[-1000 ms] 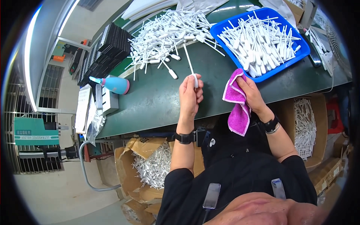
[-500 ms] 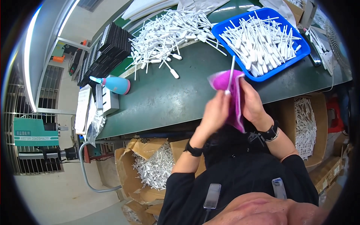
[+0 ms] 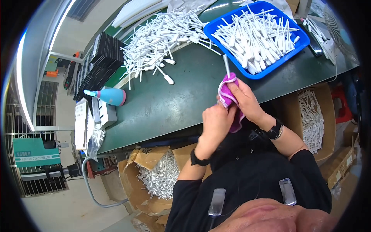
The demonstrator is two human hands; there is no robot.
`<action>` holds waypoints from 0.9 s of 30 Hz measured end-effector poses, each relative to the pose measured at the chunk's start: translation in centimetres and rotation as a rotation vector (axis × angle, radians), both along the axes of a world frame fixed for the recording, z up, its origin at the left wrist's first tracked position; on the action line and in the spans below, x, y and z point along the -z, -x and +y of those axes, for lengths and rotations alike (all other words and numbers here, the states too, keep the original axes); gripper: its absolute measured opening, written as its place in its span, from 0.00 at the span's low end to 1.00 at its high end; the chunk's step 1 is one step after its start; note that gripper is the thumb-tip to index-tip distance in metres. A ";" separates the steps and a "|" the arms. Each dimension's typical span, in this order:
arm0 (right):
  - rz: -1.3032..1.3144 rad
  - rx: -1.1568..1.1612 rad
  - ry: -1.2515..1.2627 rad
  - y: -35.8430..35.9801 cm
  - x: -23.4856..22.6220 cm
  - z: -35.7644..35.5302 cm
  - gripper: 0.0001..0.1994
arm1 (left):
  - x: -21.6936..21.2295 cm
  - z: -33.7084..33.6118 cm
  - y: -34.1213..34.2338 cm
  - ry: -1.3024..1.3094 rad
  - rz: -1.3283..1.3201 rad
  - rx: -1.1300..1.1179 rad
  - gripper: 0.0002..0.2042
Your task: The person picks up a white plastic part from a pile, wipes it with a purple cloth, and places it into a blue tray, repeating this process for several parts.
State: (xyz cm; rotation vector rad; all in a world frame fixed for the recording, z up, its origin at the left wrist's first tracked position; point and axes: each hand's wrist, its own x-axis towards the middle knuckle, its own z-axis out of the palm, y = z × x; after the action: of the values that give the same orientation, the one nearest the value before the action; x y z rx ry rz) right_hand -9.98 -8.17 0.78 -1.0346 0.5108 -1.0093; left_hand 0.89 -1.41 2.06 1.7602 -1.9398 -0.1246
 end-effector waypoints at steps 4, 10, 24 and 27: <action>0.110 -0.066 0.004 2.5 0.0 -0.8 0.11 | -5.1 -1.3 -1.5 -0.063 0.506 -0.011 0.15; 0.146 -0.248 0.051 2.4 -1.9 -0.9 0.12 | -5.7 -5.4 -2.1 -0.231 1.095 0.076 0.15; 0.249 -0.079 0.125 3.2 0.5 -2.1 0.14 | -5.3 -21.8 1.3 -0.345 1.194 0.164 0.22; 0.178 -0.046 0.075 3.3 0.6 -2.0 0.13 | -4.0 -20.5 -1.4 -0.066 0.680 0.025 0.24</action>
State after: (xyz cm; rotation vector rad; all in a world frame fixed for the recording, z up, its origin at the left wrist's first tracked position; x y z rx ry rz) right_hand -13.28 -10.22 0.20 -1.2045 0.5953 -0.9055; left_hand 2.32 -21.96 6.08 1.4663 -1.4644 -0.7036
